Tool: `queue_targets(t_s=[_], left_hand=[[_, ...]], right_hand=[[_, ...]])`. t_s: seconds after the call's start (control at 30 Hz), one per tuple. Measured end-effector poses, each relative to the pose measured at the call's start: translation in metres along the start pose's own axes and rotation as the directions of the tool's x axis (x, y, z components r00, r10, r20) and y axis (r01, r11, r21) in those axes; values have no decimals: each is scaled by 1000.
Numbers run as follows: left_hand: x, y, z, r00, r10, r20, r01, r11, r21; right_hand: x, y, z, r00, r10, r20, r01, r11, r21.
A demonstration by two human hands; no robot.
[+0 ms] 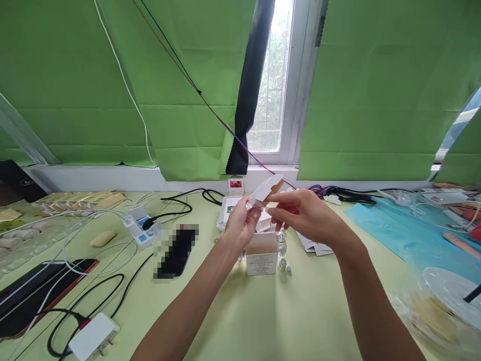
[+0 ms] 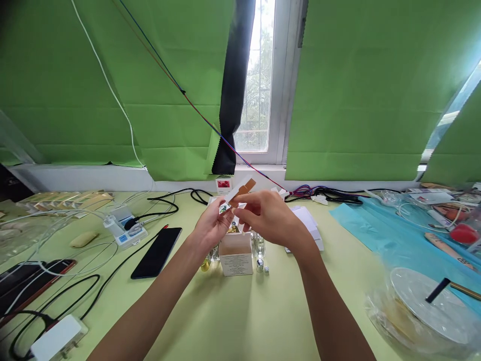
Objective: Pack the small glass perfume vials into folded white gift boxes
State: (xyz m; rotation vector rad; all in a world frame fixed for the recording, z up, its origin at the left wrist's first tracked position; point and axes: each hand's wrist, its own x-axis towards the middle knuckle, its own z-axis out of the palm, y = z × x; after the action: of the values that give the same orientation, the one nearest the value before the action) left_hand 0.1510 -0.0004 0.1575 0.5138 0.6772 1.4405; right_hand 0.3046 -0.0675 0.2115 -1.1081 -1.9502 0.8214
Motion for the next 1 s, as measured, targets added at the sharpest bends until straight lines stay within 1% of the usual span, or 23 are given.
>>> queue_targets(t_s=[0.07,0.13,0.4,0.57,0.7,0.83,0.9,1.0], left_hand=[[-2,1,2,998,-58,0,58,998,16],[-5,2,3,996,-88,-5,88,996,26],[-6,1,4,997,-78,-25,79,996,37],[-7,2,4,997,-62,-44,63,998,30],[-8,3,4,996,-55,-73,57,998,22],[-8,3,4,994,-44,-97,47,999,22],[-9,5,4,994,-45,-95,48,999,24],[-11,11,6,996,-69,-61,70,997,22]], right_hand=[[0,-1,1,1000,-9,18,9,1000,0],[1,-1,2,1000,-15,22,15,1000,-1],[1,-1,2,1000,-3,24,4,999,-44],[0,2,-2,999,-26,26,26,999,20],[-1,2,-8,997,-5,-75,14,994,110],[-2,4,-14,977,-21,-213,49,990,129],[-2,6,-16,946,-24,-323,68,990,127],[-2,11,-21,874,-22,-486,70,994,81]])
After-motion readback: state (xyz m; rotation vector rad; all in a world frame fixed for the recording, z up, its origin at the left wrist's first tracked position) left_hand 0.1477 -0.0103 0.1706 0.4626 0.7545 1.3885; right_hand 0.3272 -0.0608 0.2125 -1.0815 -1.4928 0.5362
